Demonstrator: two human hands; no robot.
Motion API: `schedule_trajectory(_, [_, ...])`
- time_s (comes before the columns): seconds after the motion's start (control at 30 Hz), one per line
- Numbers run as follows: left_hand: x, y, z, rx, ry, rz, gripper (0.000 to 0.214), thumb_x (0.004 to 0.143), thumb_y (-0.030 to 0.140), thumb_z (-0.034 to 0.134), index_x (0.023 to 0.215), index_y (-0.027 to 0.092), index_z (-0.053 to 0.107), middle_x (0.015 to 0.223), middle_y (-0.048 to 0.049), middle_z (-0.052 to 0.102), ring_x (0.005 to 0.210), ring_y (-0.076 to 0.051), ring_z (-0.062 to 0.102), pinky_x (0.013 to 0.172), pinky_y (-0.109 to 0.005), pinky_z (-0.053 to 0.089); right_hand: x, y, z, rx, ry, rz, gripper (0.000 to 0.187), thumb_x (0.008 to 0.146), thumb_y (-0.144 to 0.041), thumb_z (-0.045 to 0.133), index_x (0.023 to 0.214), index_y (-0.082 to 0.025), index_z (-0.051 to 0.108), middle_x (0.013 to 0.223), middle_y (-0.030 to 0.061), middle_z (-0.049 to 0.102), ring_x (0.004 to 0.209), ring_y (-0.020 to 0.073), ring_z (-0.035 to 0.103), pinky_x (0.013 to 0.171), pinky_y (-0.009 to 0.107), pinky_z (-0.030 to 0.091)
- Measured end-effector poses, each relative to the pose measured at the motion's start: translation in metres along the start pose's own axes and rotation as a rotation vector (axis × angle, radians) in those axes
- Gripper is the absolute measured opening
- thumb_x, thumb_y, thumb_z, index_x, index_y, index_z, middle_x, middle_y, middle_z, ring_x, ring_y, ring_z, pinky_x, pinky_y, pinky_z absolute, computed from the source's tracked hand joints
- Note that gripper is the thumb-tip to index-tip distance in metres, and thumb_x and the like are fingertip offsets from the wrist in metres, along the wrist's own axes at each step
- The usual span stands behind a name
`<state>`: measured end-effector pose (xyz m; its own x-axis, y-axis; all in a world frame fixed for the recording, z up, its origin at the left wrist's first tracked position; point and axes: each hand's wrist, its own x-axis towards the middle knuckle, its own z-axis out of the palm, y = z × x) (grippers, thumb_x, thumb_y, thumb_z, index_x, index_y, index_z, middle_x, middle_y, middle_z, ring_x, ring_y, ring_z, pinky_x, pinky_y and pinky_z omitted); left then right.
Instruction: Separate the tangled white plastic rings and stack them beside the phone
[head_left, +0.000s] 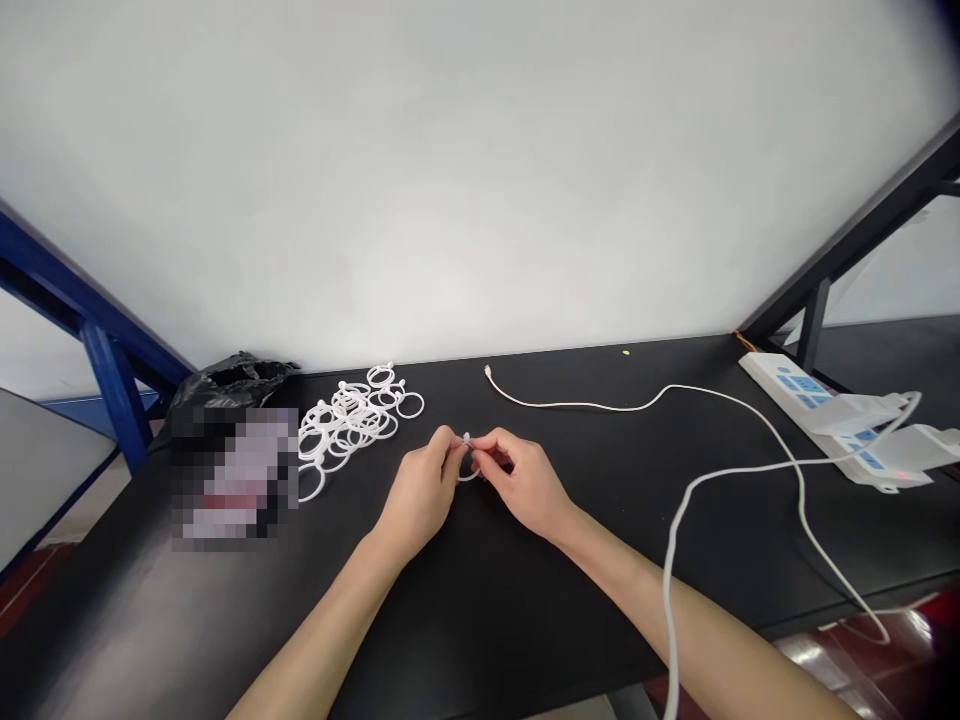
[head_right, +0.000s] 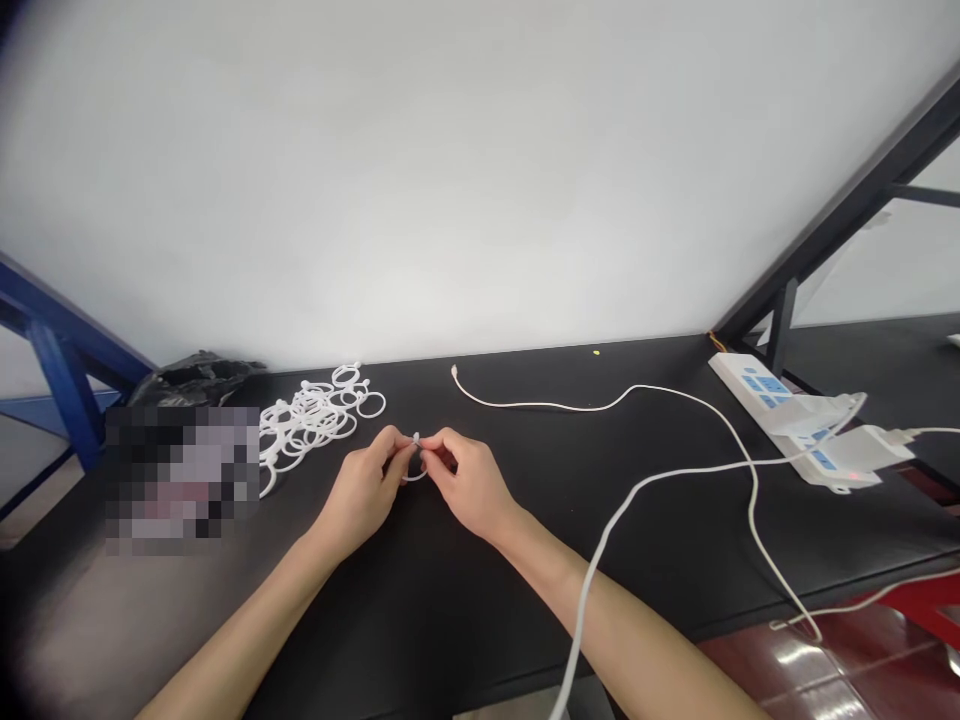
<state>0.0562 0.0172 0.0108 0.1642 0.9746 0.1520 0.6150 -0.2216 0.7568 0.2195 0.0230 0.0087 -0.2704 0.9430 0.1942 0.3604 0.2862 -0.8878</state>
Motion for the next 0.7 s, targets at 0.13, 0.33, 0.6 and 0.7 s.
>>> schedule_trajectory(0.13, [0.004,0.003,-0.003,0.152,0.024,-0.033,0.02,0.096,0.034,0.039,0.083,0.023,0.049,0.068,0.0017,0.062,0.056,-0.015,0.057,0.055,-0.025,0.037,0.006,0.002,0.002,-0.044,0.032,-0.031,0.016,0.093,-0.027,0.051,0.101,-0.023,0.065,0.088,0.0001,0.072,0.076,0.0134,0.067,0.073,0.027,0.053])
schedule_trajectory(0.33, [0.017,-0.027,-0.033,0.51,0.456,-0.025,0.026,0.094,0.035,0.043,0.086,0.021,0.062,0.086,-0.0082,0.068,0.088,-0.026,0.059,0.078,-0.037,0.044,0.009,0.005,-0.003,-0.132,0.086,-0.015,0.022,0.093,-0.032,0.053,0.108,-0.022,0.066,0.097,0.0042,0.071,0.083,0.0149,0.066,0.075,0.03,0.055])
schedule_trajectory(0.6, [0.022,-0.058,-0.061,0.575,0.644,-0.309,0.041,0.088,0.048,0.05,0.107,0.015,0.066,0.121,-0.0206,0.059,0.118,-0.042,0.043,0.091,-0.057,0.04,0.007,0.002,-0.007,-0.225,-0.003,-0.009,0.018,0.093,-0.028,0.052,0.1,-0.022,0.067,0.098,0.0039,0.07,0.091,0.0168,0.066,0.083,0.034,0.054])
schedule_trajectory(0.7, [0.02,-0.055,-0.055,0.57,0.617,-0.353,0.049,0.089,0.051,0.047,0.117,0.013,0.062,0.13,-0.0237,0.054,0.123,-0.045,0.041,0.093,-0.061,0.039,0.006,0.002,-0.007,-0.246,-0.022,-0.029,0.019,0.094,-0.029,0.051,0.1,-0.023,0.067,0.098,0.0036,0.07,0.09,0.017,0.065,0.083,0.034,0.053])
